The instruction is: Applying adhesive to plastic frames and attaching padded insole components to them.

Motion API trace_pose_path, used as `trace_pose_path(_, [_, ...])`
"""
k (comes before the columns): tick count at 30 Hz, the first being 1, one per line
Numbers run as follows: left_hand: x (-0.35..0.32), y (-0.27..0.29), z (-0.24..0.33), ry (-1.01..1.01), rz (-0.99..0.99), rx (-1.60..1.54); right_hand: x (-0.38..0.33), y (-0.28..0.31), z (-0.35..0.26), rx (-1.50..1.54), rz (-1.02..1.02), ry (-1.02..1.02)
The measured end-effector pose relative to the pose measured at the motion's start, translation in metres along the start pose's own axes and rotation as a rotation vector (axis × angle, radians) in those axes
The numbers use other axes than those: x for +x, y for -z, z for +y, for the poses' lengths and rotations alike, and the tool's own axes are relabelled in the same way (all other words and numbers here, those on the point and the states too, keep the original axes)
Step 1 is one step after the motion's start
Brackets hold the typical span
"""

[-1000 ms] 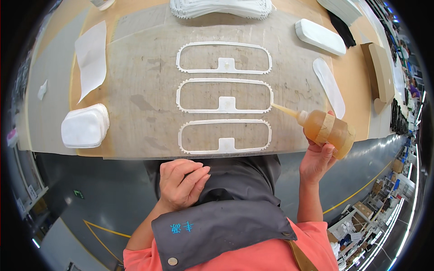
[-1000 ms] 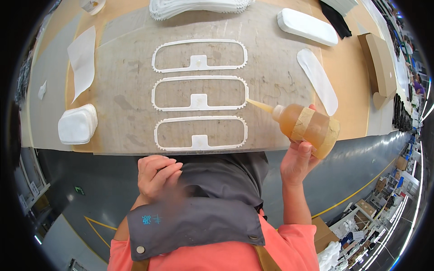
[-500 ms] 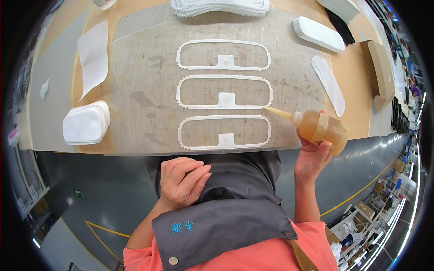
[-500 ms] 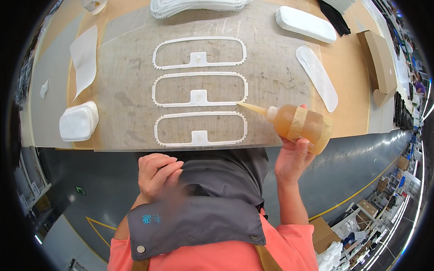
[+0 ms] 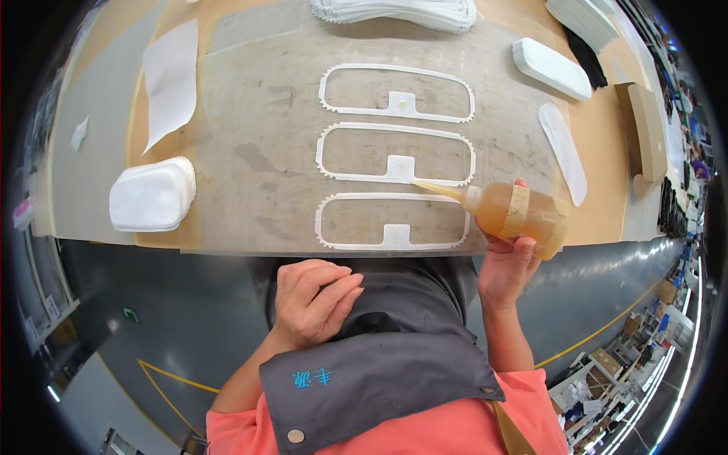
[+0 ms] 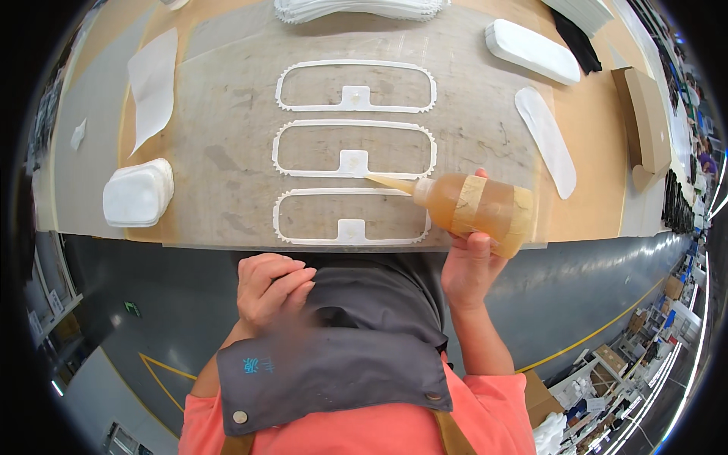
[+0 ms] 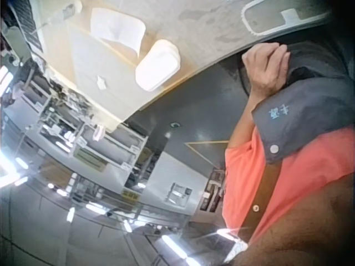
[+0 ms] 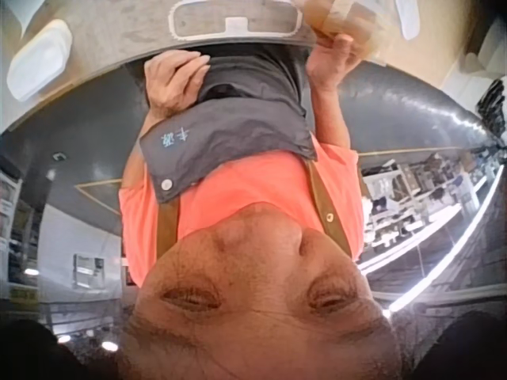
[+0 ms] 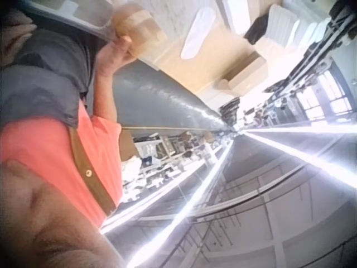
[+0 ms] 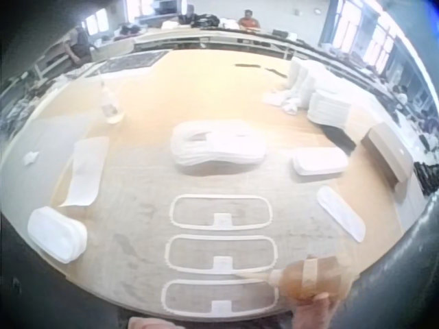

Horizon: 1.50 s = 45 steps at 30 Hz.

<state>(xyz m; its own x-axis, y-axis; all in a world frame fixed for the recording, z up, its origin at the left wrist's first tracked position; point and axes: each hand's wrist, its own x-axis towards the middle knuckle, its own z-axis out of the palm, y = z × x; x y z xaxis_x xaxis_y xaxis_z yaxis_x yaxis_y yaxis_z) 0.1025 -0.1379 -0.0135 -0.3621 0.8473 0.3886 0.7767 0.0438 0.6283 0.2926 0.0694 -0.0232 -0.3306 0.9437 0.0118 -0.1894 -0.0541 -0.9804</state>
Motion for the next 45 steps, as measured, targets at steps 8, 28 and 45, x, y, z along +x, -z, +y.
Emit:
trace_pose_path(8, [0.000, 0.008, -0.001, 0.007, 0.011, 0.011, 0.014, -0.040, -0.014, 0.346, -0.023, -0.346])
trace_pose_path(28, [0.037, 0.012, -0.021, 0.081, 0.084, 0.010, 0.087, -0.039, 0.002, 0.003, -0.154, 0.028])
trace_pose_path(45, [0.032, 0.014, -0.034, 0.095, 0.084, -0.048, 0.091, -0.076, 0.016, -0.102, -0.272, 0.071])
